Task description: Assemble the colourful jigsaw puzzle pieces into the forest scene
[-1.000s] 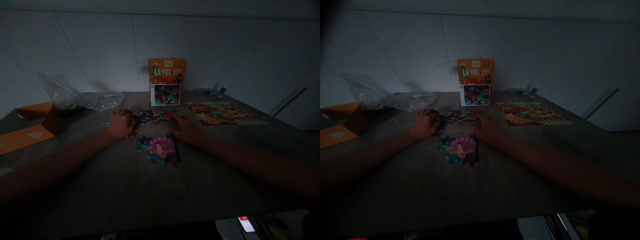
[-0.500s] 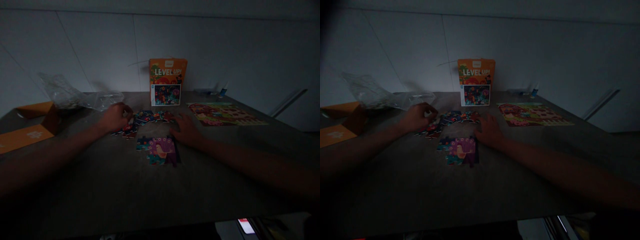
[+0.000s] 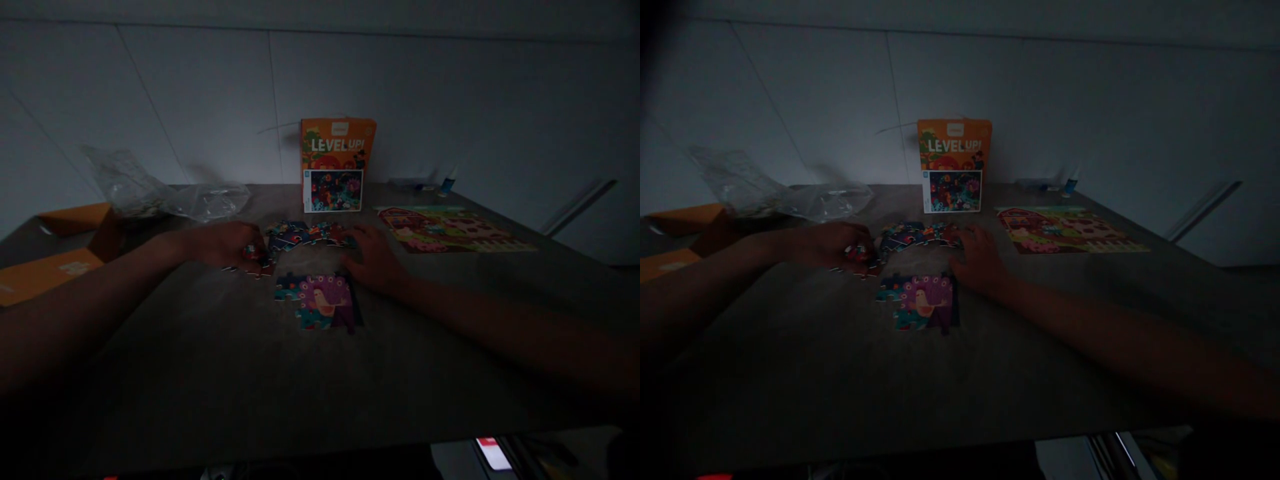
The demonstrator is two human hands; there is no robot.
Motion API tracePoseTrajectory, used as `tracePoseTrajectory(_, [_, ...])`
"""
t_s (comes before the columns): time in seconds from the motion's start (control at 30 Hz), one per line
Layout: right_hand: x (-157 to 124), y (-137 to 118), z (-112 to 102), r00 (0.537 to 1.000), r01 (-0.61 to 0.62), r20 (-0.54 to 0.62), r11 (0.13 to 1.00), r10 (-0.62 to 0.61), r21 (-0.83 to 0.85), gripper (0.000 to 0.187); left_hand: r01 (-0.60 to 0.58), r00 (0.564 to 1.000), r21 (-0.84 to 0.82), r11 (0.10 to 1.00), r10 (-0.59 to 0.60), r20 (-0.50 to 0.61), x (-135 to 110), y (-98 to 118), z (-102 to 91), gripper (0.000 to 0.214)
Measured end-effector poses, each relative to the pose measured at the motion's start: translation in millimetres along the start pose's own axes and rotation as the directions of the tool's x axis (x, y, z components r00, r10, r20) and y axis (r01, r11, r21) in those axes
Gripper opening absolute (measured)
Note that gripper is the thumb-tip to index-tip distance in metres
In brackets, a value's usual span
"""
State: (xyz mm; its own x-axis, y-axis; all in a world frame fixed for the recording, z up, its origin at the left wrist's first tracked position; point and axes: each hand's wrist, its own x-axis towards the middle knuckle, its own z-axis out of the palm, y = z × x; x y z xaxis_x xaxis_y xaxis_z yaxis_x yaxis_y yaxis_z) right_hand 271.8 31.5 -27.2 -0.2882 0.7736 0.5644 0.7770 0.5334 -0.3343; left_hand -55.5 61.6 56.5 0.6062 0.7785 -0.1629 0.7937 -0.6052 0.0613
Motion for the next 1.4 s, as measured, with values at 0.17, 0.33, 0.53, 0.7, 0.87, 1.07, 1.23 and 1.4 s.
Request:
tracePoseTrajectory(0.17, [0.0, -9.2, -6.7, 0.984, 0.171, 0.034, 0.977, -0.176, 0.128, 0.047, 0.049, 0.992, 0.041, 0.998, -0.044, -0.117, 3.5, -2.0, -1.0, 0.030])
tracePoseTrajectory(0.33, [-2.9, -18.9, -13.0, 0.860, 0.415, 0.166, 0.852, -0.482, 0.320, 0.064, -0.064, 0.925, 0.024, 0.998, 0.069, -0.373, 0.3, 24.9, -2.1, 0.040])
tracePoseTrajectory(0.53, [-4.9, -28.4, -19.4, 0.682, 0.603, 0.213, 0.703, -0.700, 0.377, 0.074, -0.384, 0.728, 0.248, 0.889, 0.457, -0.511, -14.8, 70.5, 2.7, 0.036])
tracePoseTrajectory(0.7, [-5.6, -29.6, -21.7, 0.673, 0.630, 0.212, 0.699, -0.709, 0.337, 0.074, -0.408, 0.694, 0.310, 0.859, 0.512, -0.506, -16.4, 75.8, 4.1, 0.041])
tracePoseTrajectory(0.87, [-7.6, -26.6, -18.4, 0.740, 0.559, 0.246, 0.776, -0.626, 0.293, 0.076, -0.257, 0.820, 0.254, 0.933, 0.349, -0.454, -15.1, 55.0, -3.4, 0.079])
tracePoseTrajectory(1.07, [-3.2, -17.2, -9.4, 0.943, 0.276, 0.155, 0.953, -0.293, 0.123, 0.068, -0.120, 0.987, 0.207, 0.971, 0.139, -0.080, -11.0, 8.9, -7.8, 0.076])
tracePoseTrajectory(1.23, [3.7, -9.9, -3.5, 0.991, -0.042, 0.126, 0.998, 0.047, -0.045, 0.060, -0.099, 0.995, 0.167, 0.981, 0.094, 0.036, -7.9, 0.0, -7.4, 0.053])
tracePoseTrajectory(1.4, [5.1, -14.0, -2.4, 0.969, -0.140, 0.180, 0.975, 0.170, -0.171, 0.059, -0.133, 0.989, 0.102, 0.986, 0.125, 0.083, -7.5, 6.4, -8.9, 0.034])
